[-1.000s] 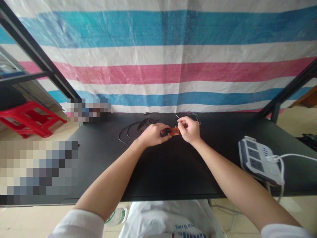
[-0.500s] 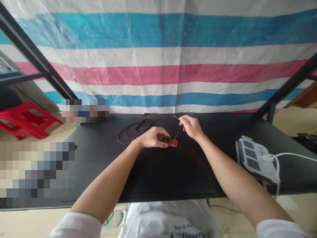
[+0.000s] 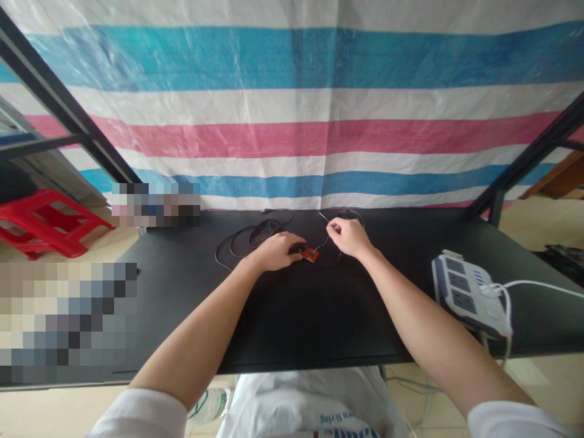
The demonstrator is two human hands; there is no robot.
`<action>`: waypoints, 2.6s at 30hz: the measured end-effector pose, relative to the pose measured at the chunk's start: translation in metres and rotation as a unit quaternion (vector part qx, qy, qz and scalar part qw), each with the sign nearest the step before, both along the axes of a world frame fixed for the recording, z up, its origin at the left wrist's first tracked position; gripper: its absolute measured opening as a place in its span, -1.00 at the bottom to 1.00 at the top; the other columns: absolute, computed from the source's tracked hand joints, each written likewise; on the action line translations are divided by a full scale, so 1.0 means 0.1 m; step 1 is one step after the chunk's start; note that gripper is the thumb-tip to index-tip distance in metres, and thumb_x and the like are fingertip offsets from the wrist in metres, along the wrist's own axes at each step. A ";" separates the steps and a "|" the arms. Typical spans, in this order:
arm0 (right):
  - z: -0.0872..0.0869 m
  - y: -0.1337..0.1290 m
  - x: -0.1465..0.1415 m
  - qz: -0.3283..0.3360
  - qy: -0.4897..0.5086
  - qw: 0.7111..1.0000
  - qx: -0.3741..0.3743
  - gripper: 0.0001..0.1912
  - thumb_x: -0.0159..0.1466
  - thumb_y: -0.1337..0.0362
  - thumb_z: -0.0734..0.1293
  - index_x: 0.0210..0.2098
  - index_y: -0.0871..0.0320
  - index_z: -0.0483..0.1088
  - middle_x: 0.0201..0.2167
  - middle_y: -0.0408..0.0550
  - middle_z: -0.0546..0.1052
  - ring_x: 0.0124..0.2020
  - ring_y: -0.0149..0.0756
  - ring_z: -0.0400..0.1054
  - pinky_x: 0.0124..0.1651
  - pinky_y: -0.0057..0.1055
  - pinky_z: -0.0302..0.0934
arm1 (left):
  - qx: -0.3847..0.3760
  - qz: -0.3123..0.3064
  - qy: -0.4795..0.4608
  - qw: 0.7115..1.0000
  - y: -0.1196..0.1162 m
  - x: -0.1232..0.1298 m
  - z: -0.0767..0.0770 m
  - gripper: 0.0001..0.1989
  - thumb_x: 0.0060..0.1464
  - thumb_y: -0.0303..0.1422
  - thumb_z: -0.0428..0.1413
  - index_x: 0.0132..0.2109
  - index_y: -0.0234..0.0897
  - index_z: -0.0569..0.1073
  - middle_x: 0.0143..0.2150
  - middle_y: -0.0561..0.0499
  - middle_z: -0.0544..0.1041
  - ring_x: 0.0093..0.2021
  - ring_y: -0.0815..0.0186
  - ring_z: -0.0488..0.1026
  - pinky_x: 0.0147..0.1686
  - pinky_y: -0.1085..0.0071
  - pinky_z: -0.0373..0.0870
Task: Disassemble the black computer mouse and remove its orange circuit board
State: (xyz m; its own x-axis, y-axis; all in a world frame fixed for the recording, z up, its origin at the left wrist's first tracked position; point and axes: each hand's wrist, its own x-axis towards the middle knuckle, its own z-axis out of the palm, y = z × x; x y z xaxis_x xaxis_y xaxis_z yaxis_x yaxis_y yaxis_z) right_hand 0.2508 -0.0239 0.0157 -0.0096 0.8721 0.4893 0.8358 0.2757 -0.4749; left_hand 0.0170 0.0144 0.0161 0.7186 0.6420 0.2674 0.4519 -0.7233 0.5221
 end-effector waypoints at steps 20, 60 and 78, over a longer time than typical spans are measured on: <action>-0.17 0.22 0.54 -0.228 0.165 0.936 0.212 -0.35 0.35 -0.13 -0.08 -0.44 0.12 0.43 -0.39 0.11 0.59 -0.22 -0.07 0.45 -0.01 -0.13 0.27 | -0.046 0.450 -0.476 0.755 0.54 -0.74 0.19 -0.77 -0.13 -0.34 0.09 -0.32 -0.33 0.56 -0.51 0.05 0.47 -0.59 0.44 0.22 -0.56 0.47 0.16; -0.30 0.37 0.65 -0.260 0.357 0.896 0.042 -0.34 0.33 -0.19 0.06 -0.37 0.19 0.54 -0.21 0.12 0.63 -0.06 -0.01 0.49 0.13 -0.09 0.25 | -0.165 0.451 -0.403 0.779 0.57 -0.76 -0.02 -0.82 -0.25 -0.38 0.06 -0.43 -0.34 0.48 -0.49 -0.02 0.49 -0.55 0.38 0.30 -0.59 0.49 0.08; -0.31 0.37 0.64 -0.265 0.319 0.909 0.048 -0.35 0.31 -0.20 0.09 -0.36 0.21 0.52 -0.23 0.16 0.61 -0.05 0.01 0.47 0.15 -0.09 0.22 | -0.145 0.448 -0.369 0.801 0.63 -0.81 -0.10 -0.78 -0.26 -0.32 0.10 -0.41 -0.33 0.53 -0.45 -0.03 0.54 -0.51 0.36 0.36 -0.50 0.45 0.21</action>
